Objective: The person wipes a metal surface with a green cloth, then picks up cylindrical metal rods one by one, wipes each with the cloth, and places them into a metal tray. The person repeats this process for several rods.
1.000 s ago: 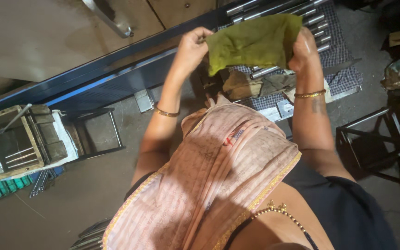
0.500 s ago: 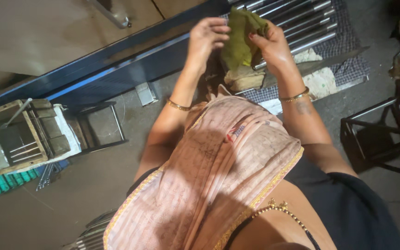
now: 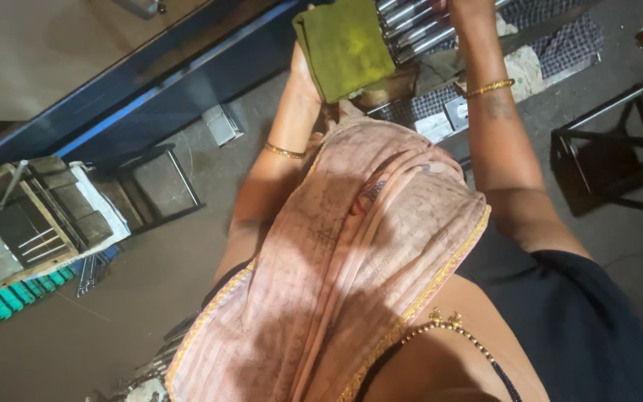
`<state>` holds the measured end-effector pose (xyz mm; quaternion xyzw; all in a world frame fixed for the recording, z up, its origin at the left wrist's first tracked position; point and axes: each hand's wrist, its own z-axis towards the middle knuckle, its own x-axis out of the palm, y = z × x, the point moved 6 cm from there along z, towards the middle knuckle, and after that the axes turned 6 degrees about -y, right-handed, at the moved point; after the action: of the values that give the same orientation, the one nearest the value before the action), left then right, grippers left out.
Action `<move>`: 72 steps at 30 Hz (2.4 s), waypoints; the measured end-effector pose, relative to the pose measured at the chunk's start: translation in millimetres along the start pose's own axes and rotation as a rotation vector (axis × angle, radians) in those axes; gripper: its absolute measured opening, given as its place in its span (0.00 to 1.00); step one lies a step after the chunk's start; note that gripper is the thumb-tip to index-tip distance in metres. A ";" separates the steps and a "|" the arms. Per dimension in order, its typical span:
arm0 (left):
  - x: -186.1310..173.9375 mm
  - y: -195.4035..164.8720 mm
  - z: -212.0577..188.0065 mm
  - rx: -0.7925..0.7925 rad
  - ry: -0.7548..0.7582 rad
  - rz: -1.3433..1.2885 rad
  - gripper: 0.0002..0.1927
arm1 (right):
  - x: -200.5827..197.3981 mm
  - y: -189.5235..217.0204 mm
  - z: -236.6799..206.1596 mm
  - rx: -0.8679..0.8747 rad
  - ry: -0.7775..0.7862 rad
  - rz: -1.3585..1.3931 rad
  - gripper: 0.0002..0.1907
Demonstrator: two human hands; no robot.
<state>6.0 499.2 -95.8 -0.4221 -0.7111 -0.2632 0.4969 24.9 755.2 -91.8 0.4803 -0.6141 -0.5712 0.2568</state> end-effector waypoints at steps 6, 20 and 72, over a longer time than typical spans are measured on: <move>-8.6 -2.4 -0.7 0.038 -0.072 0.008 0.34 | 16.6 -87.5 -26.7 0.390 -0.049 0.187 0.08; -10.7 3.5 -0.7 0.057 -0.220 0.088 0.39 | 46.9 -84.8 -38.1 0.497 -0.297 0.263 0.13; 172.3 -44.3 -82.6 1.021 0.039 0.450 0.18 | 82.9 132.1 -153.7 0.314 1.080 0.447 0.11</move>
<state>-18.0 469.6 96.6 -0.2641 -0.6314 0.2195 0.6952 84.8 597.1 47.3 0.5938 -0.5597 -0.0813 0.5723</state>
